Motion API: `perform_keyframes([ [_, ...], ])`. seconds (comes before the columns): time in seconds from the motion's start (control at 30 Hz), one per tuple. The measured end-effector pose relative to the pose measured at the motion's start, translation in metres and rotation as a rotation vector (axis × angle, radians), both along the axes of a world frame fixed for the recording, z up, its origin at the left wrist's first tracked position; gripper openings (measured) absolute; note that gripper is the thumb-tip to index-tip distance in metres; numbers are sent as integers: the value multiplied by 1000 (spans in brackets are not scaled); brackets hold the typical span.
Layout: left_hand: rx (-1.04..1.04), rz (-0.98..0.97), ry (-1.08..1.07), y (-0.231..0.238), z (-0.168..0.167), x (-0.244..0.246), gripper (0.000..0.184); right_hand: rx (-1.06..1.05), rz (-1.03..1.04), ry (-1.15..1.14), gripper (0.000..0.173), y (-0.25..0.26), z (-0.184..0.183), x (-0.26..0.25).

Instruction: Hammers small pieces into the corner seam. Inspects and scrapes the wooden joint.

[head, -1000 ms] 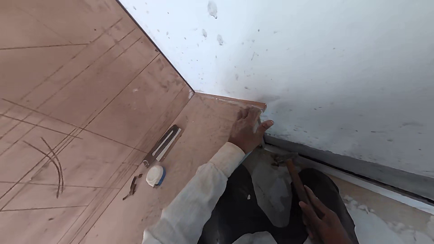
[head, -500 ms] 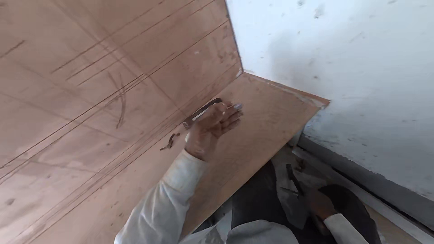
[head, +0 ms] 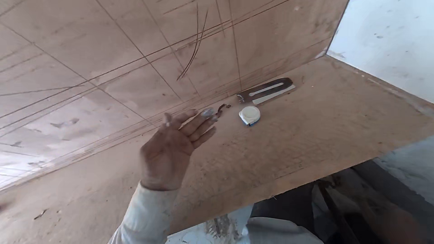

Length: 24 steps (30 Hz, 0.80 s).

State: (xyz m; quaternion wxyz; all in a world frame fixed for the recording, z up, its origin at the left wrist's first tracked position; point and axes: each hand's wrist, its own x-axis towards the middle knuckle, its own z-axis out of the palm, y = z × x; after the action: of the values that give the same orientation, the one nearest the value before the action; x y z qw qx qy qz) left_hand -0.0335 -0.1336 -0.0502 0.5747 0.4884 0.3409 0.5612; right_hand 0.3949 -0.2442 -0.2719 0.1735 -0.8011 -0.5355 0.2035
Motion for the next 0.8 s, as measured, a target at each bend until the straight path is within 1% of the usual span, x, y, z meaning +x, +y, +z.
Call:
perform_keyframes([
  [0.03, 17, 60, 6, -7, 0, -10, 64, 67, 34, 63, 52, 1, 30, 0],
  [0.13, 49, 188, 15, -25, -9, -34, 63, 320, 196, 156, 56, 15, 92, -5],
  [0.17, 53, 207, 8, -30, -15, -38, 62, 423, 261, 124, 54, 27, 111, -15],
  [0.27, 38, 194, -25, -38, -35, -38, 58, 709, 474, -112, 44, 81, 164, -61],
  [0.33, 20, 189, -52, -43, -45, -30, 57, 776, 661, -194, 35, 133, 185, -89],
  [0.37, 17, 183, -71, -46, -48, -26, 57, 746, 748, -196, 33, 161, 190, -101],
  [0.4, 15, 180, -93, -48, -50, -21, 56, 651, 816, -193, 34, 189, 194, -112],
  [0.43, 18, 170, -118, -50, -52, -16, 56, 495, 853, -202, 38, 215, 197, -121],
  [0.5, 29, 128, -182, -53, -52, -10, 59, 163, 868, -244, 52, 259, 200, -136],
  [0.57, 43, 104, -239, -54, -51, -6, 60, -22, 873, -288, 61, 288, 197, -142],
  [0.63, 69, 103, -263, -53, -48, -4, 61, -53, 867, -315, 63, 297, 197, -143],
  [0.73, 81, 100, -291, -47, -50, 5, 64, -14, 791, -330, 65, 286, 197, -140],
  [0.8, 46, 82, -328, -42, -50, 17, 70, 22, 741, -304, 61, 276, 195, -136],
])
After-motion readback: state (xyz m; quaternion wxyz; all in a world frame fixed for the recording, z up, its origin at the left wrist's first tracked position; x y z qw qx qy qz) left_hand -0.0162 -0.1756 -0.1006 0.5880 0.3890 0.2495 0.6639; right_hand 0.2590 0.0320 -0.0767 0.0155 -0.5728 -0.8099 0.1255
